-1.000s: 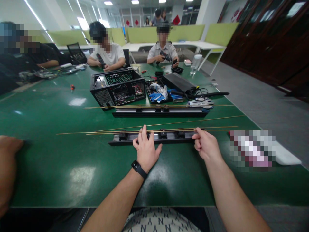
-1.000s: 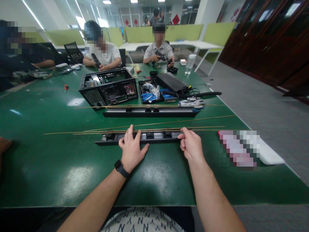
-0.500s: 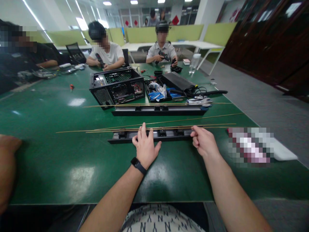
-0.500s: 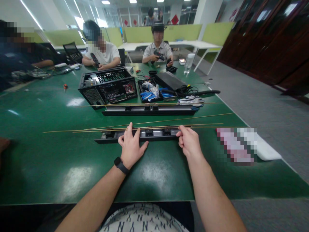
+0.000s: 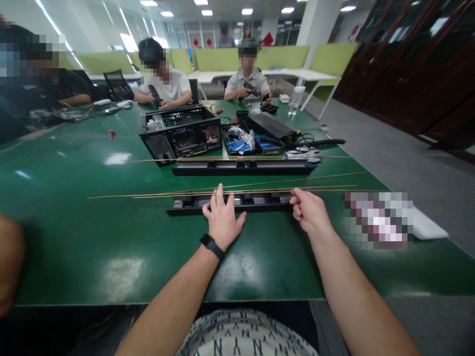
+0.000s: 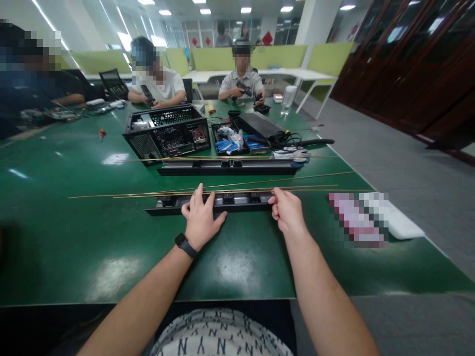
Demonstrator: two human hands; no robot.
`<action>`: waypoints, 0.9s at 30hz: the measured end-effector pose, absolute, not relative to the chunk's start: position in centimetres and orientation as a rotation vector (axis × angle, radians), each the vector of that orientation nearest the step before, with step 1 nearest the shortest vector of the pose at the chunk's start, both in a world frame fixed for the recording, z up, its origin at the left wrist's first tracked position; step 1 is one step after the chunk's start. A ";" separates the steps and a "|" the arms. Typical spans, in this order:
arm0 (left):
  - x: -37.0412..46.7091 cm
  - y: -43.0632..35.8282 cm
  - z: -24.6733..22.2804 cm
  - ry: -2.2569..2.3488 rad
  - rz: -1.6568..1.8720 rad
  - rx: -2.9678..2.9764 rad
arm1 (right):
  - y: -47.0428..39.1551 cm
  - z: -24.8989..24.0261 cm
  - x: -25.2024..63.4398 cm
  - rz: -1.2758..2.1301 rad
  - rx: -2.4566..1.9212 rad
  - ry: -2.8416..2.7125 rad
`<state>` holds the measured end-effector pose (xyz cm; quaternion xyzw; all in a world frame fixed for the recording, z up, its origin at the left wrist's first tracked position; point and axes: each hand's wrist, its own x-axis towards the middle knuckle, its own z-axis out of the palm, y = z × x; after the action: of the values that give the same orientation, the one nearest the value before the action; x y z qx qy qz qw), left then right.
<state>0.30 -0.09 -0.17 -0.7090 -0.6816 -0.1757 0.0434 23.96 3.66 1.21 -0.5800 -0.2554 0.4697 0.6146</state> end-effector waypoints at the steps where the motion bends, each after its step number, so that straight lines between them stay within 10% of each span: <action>1: 0.3 -0.1 -0.2 -2.087 -0.540 -2.165 | 3.7 1.2 24.0 1.079 -1.335 -0.590; 27: 0.3 -0.1 -0.1 -2.085 -0.553 -2.170 | 3.8 1.0 24.2 1.065 -1.345 -0.573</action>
<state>0.29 -0.12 -0.14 -0.7086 -0.6809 -0.1806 0.0411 24.16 3.82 1.00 -0.5844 -0.2492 0.4629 0.6182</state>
